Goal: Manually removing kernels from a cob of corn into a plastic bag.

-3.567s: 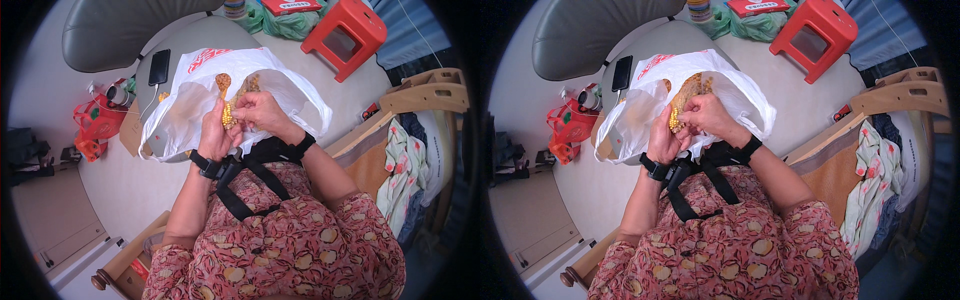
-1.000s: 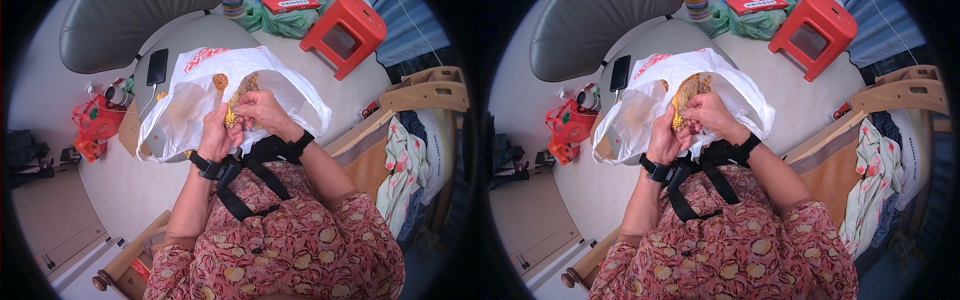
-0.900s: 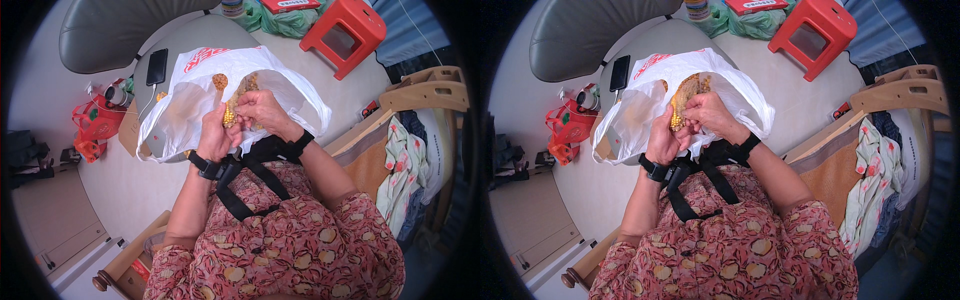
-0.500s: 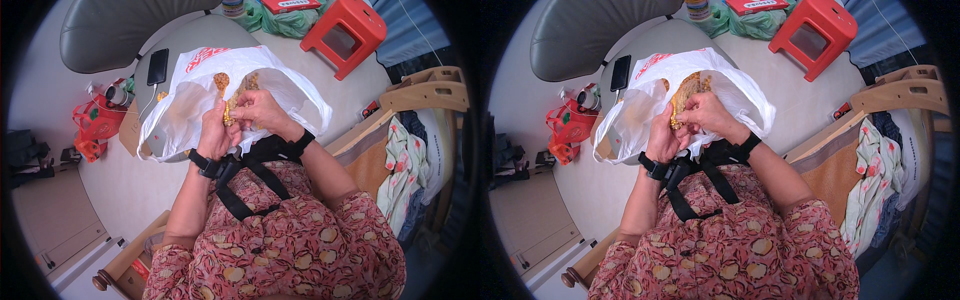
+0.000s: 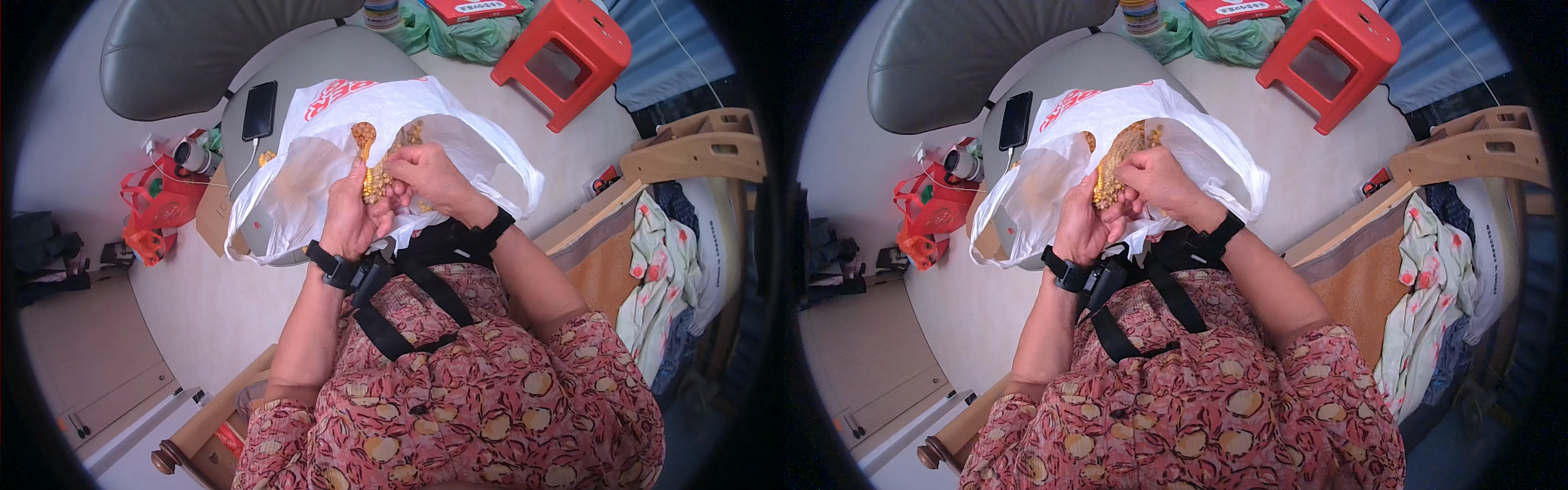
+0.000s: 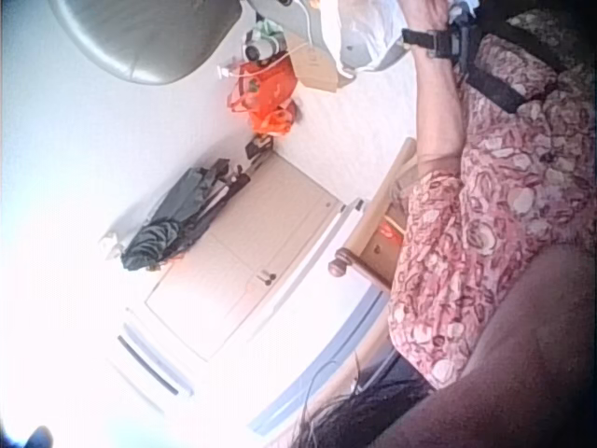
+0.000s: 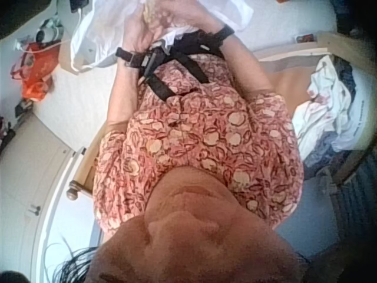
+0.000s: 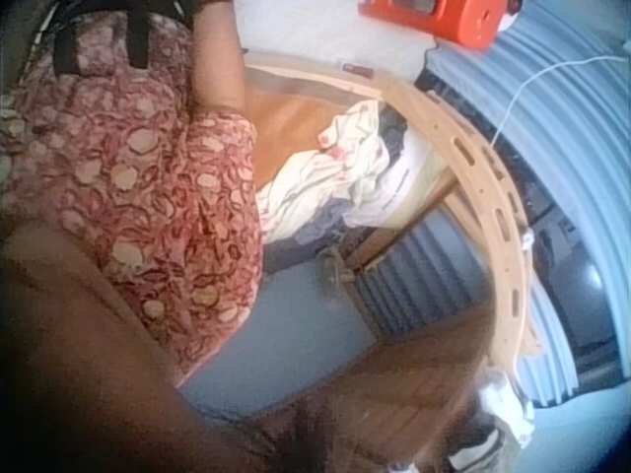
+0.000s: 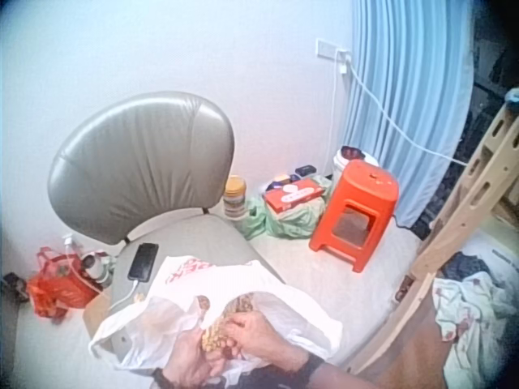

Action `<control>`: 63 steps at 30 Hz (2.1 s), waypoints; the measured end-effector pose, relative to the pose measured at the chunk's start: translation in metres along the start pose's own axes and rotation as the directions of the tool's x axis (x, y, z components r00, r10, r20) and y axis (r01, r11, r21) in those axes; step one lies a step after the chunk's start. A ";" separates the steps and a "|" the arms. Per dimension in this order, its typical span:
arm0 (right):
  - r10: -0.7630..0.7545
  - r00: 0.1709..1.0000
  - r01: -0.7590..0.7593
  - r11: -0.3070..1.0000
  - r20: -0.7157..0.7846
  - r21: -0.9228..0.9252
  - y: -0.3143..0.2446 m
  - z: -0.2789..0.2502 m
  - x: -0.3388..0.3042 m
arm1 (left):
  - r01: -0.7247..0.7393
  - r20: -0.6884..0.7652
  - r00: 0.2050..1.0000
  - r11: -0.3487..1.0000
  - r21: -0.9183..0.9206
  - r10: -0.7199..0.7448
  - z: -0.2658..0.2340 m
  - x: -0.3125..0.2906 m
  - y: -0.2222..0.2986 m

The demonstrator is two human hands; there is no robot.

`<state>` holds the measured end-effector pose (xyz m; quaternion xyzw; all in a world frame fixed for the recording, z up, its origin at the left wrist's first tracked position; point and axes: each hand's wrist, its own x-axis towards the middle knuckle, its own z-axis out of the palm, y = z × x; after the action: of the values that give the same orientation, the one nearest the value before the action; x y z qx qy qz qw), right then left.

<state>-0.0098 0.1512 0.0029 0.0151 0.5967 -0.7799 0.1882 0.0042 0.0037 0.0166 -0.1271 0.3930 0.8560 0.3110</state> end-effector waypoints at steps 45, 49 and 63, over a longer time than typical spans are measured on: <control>-0.096 0.991 0.087 0.992 -0.090 -0.095 0.012 -0.002 0.001 | -0.168 0.056 0.985 0.981 0.098 0.163 -0.009 0.005 -0.002; -0.111 0.992 0.103 0.988 -0.057 -0.118 0.010 0.001 -0.002 | -0.175 0.058 0.984 0.979 0.100 0.170 -0.010 0.004 -0.002; -0.104 0.994 0.105 0.981 0.018 -0.160 0.008 -0.002 -0.002 | -0.145 0.051 0.989 0.985 0.097 0.141 -0.013 0.001 -0.002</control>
<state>-0.0061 0.1522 -0.0052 -0.0352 0.6568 -0.7381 0.1504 0.0045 -0.0044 0.0061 -0.0638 0.4365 0.8579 0.2635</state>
